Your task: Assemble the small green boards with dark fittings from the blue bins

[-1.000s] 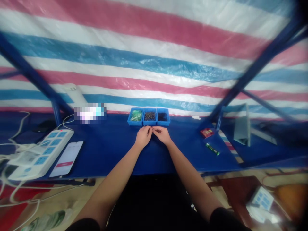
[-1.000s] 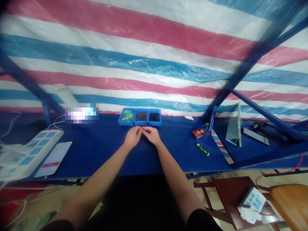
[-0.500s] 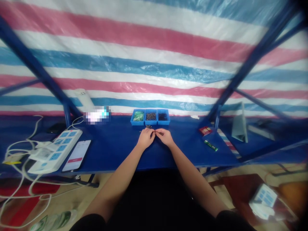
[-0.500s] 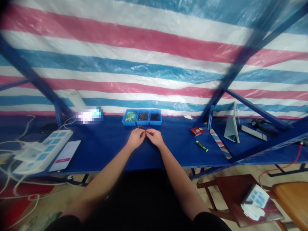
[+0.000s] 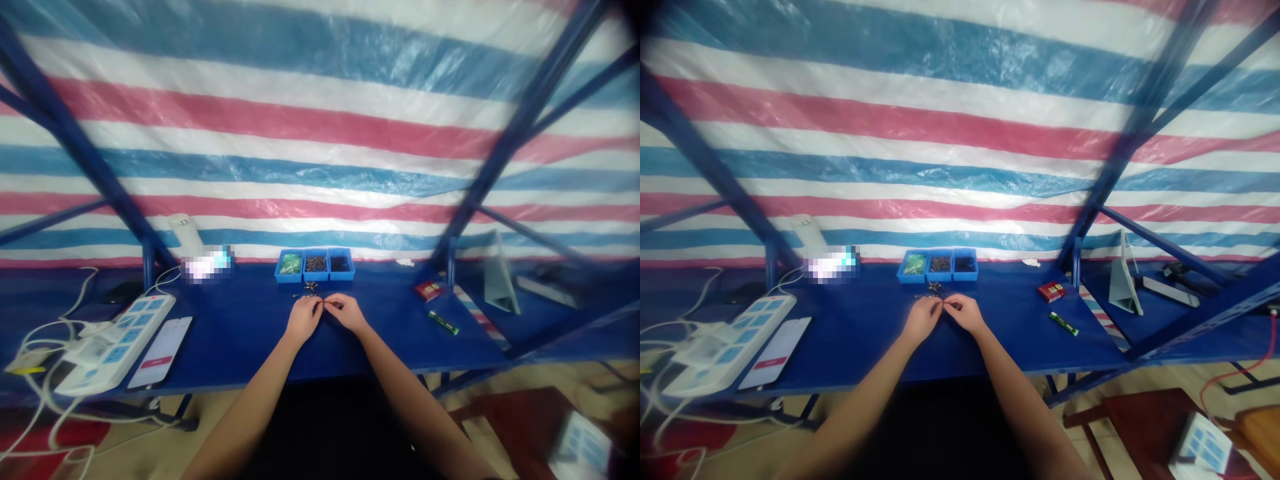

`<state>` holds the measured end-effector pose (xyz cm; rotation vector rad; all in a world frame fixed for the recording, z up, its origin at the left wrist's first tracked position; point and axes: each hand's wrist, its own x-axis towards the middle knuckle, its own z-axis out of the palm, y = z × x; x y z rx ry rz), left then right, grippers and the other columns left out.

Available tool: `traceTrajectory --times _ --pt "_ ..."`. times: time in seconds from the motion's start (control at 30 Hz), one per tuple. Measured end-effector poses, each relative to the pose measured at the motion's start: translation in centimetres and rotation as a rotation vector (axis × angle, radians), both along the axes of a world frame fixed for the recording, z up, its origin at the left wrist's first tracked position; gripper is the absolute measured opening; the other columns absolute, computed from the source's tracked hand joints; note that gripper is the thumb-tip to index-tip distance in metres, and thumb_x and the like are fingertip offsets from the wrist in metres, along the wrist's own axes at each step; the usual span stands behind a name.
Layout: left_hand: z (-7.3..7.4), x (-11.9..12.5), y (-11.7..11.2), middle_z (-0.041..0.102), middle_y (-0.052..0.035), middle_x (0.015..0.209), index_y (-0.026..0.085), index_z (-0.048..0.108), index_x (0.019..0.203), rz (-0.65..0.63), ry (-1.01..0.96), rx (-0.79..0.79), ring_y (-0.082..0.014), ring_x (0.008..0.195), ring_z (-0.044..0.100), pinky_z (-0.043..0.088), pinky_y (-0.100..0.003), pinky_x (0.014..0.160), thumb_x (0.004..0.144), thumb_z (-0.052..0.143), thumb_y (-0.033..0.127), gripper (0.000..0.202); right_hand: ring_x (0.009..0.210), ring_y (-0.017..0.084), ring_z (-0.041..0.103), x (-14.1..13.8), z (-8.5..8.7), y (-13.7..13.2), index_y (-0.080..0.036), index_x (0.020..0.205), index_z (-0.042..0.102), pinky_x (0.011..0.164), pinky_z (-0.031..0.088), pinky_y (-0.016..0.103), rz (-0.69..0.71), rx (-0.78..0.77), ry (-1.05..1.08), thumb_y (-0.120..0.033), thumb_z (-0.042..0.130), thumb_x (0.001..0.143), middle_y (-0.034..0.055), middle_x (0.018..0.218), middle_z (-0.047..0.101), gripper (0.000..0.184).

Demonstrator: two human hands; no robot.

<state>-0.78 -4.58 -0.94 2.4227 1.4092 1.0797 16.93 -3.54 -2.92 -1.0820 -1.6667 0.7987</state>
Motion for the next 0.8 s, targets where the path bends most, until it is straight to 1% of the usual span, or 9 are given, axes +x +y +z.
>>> traceTrajectory --times 0.07,0.17,0.27,0.4,0.47,0.6,0.67,0.73,0.8 --pt "-0.3 -0.1 -0.6 0.069 -0.0061 0.092 0.021 0.065 0.096 -0.006 0.002 -0.059 -0.0196 0.086 0.061 0.047 -0.033 0.080 0.094 0.045 0.028 0.021 0.078 0.018 0.068 0.1 0.2 -0.5 -0.023 0.090 0.073 0.071 0.054 0.030 0.000 0.009 -0.035 -0.035 0.063 0.082 0.0036 0.092 0.074 0.018" --pt "-0.6 -0.2 -1.5 0.067 -0.0046 0.086 0.022 0.064 0.096 0.031 0.009 -0.139 -0.0185 0.080 0.061 0.046 -0.030 0.073 0.094 0.045 0.031 0.021 0.081 0.018 0.069 0.1 0.3 -1.4 -0.024 0.090 0.073 0.076 0.053 0.031 -0.002 0.008 -0.079 -0.034 0.063 0.081 0.0025 0.092 0.074 0.017" --pt "-0.6 -0.4 -2.2 0.066 -0.0032 0.084 0.024 0.064 0.097 0.024 0.017 -0.175 -0.0177 0.078 0.060 0.045 -0.029 0.070 0.094 0.045 0.032 0.021 0.083 0.018 0.069 0.1 0.5 -2.2 -0.024 0.092 0.073 0.077 0.053 0.031 0.002 0.012 -0.084 -0.033 0.063 0.082 0.0019 0.092 0.074 0.017" --pt "-0.3 -0.6 -2.5 0.067 -0.0015 0.081 0.025 0.065 0.096 0.003 0.023 -0.192 -0.0182 0.078 0.060 0.045 -0.029 0.070 0.094 0.046 0.035 0.022 0.082 0.017 0.068 0.4 0.6 -2.7 -0.024 0.092 0.073 0.078 0.053 0.030 0.021 0.049 -0.110 -0.032 0.061 0.082 0.0016 0.092 0.074 0.017" --pt "-0.2 -0.5 -2.6 0.068 -0.0016 0.081 0.025 0.066 0.096 -0.004 0.021 -0.193 -0.0185 0.078 0.061 0.045 -0.030 0.070 0.093 0.047 0.036 0.022 0.079 0.017 0.067 0.6 0.6 -2.7 -0.024 0.091 0.073 0.078 0.053 0.030 0.002 0.048 -0.110 -0.031 0.062 0.081 0.0015 0.091 0.074 0.016" --pt "0.0 -0.4 -2.7 0.069 -0.0012 0.081 0.026 0.066 0.096 -0.030 0.009 -0.177 -0.0192 0.078 0.061 0.046 -0.031 0.071 0.092 0.048 0.034 0.020 0.070 0.016 0.065 0.8 0.7 -2.7 -0.023 0.089 0.073 0.070 0.053 0.030 -0.016 0.013 -0.071 -0.032 0.063 0.080 0.0024 0.088 0.074 0.016" --pt "0.1 -0.4 -2.7 0.070 -0.0015 0.082 0.025 0.066 0.097 -0.043 -0.005 -0.181 -0.0188 0.077 0.061 0.047 -0.031 0.071 0.092 0.048 0.036 0.021 0.068 0.016 0.064 0.8 0.7 -2.6 -0.022 0.089 0.073 0.069 0.053 0.029 -0.019 0.008 -0.065 -0.034 0.064 0.080 0.0027 0.086 0.074 0.017" --pt "0.2 -0.4 -2.7 0.069 -0.0007 0.081 0.025 0.064 0.103 -0.033 -0.039 -0.194 -0.0179 0.075 0.062 0.047 -0.030 0.071 0.091 0.050 0.037 0.021 0.068 0.016 0.063 0.9 0.6 -2.6 -0.022 0.088 0.073 0.069 0.053 0.029 -0.009 0.017 -0.078 -0.034 0.063 0.080 0.0028 0.086 0.074 0.018" --pt "0.1 -0.3 -2.7 0.070 -0.0004 0.084 0.025 0.064 0.099 -0.038 -0.047 -0.200 -0.0173 0.077 0.062 0.047 -0.029 0.073 0.091 0.051 0.035 0.019 0.067 0.015 0.063 0.9 0.5 -2.6 -0.022 0.089 0.073 0.069 0.053 0.029 -0.005 0.024 -0.103 -0.035 0.063 0.079 0.0026 0.087 0.074 0.019"
